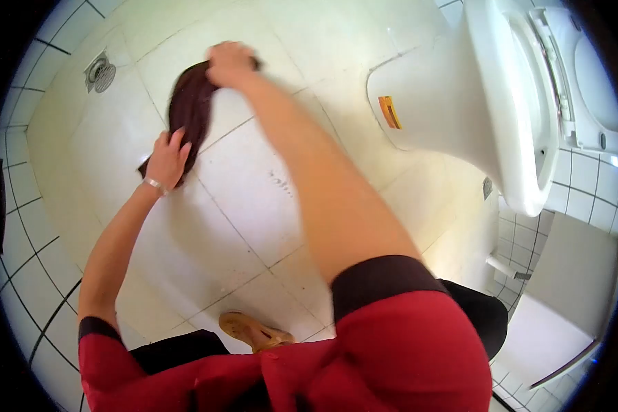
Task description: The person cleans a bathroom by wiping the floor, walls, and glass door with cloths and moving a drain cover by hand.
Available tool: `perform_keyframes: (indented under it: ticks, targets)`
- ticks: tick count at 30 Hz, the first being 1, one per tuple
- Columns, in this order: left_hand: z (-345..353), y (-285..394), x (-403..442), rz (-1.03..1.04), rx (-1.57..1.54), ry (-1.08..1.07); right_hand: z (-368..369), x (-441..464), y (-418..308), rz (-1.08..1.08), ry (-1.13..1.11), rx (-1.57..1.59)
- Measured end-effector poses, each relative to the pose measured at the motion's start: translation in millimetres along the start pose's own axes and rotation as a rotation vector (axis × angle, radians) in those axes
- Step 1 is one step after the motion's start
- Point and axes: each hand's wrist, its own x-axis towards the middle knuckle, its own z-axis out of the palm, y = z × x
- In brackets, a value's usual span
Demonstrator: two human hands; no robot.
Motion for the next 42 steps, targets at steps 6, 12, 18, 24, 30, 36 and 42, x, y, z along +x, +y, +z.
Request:
perform_keyframes:
  ticks: [6, 12, 18, 24, 30, 36, 42]
  targets:
    - [13, 62, -19, 0.343, 0.11, -0.346, 25, -223, 114, 0.052, 0.252, 0.036]
    - [20, 51, -140, 0.581, 0.012, -0.527, 55, -297, 45, -0.178, 0.019, 0.07]
    - [29, 74, -12, 0.082, 0.116, -0.165, 19, -72, 71, -0.124, 0.323, -0.049]
    - [74, 155, 68, 0.214, 0.33, -0.061, -17, -106, 206, 0.11, 0.39, -0.09]
    - [87, 198, 24, 0.411, 0.377, -0.26, -1, -224, 207, -0.059, 0.321, -0.109]
    - [104, 234, -49, 0.516, 0.27, -0.314, 10, -363, 226, 0.134, 0.241, 0.009]
    - [104, 250, -84, 0.54, 0.212, -0.608, 29, -409, 219, -0.068, 0.275, 0.2]
